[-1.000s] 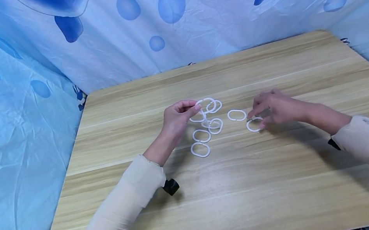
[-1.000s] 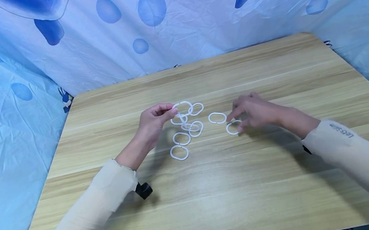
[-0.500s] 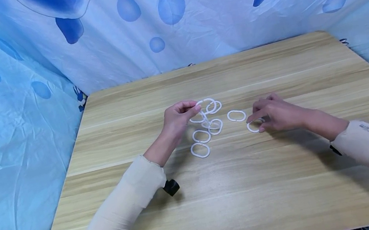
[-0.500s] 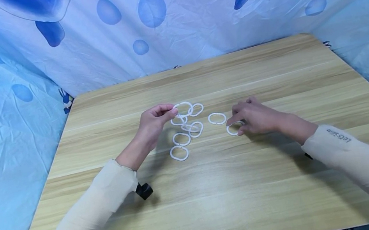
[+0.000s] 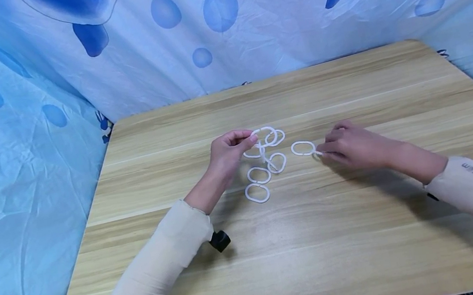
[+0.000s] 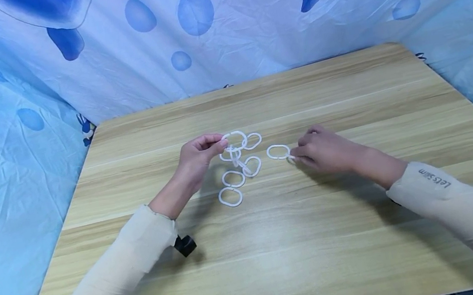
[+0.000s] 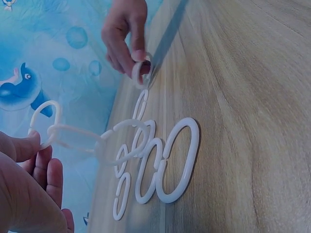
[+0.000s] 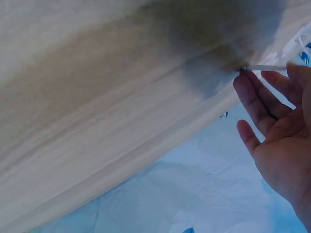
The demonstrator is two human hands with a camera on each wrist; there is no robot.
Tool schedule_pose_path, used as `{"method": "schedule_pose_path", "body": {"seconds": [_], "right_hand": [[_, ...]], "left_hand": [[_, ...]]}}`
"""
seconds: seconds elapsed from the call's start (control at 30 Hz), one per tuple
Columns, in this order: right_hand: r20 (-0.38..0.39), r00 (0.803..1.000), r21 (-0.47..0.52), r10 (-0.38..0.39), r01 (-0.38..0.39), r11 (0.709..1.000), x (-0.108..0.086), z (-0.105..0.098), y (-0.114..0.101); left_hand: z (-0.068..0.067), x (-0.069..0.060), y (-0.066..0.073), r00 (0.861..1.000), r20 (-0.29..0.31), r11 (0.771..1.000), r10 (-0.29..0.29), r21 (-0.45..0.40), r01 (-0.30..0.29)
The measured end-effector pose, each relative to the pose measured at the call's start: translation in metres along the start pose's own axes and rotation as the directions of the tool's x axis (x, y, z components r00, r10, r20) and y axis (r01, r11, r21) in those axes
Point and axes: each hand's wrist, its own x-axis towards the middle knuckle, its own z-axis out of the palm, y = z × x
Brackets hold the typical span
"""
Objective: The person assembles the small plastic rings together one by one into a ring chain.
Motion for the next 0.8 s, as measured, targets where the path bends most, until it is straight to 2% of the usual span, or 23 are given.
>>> {"method": "schedule_pose_path", "body": {"seconds": [0.1,0.27,0.47,0.8], "right_hand": [[-0.054,0.999,0.016,0.004,-0.003,1.0,0.003,-0.005,0.002],[-0.136,0.989,0.016,0.062,-0.06,0.998,0.01,-0.014,0.005],[-0.262,0.958,-0.01,0.12,-0.127,0.992,0.02,-0.026,0.006],[-0.362,0.915,0.019,0.179,-0.184,0.983,0.032,-0.031,0.004]], "left_hand": [[0.0,-0.001,0.0,1.0,0.003,1.0,0.002,-0.003,-0.002],[0.001,-0.001,0.001,1.0,0.007,1.0,0.004,-0.002,-0.004],[0.001,-0.002,0.002,1.0,0.008,1.0,0.009,0.013,-0.009],[0.004,-0.004,0.002,1.0,0.013,1.0,0.014,0.005,-0.014]]}}
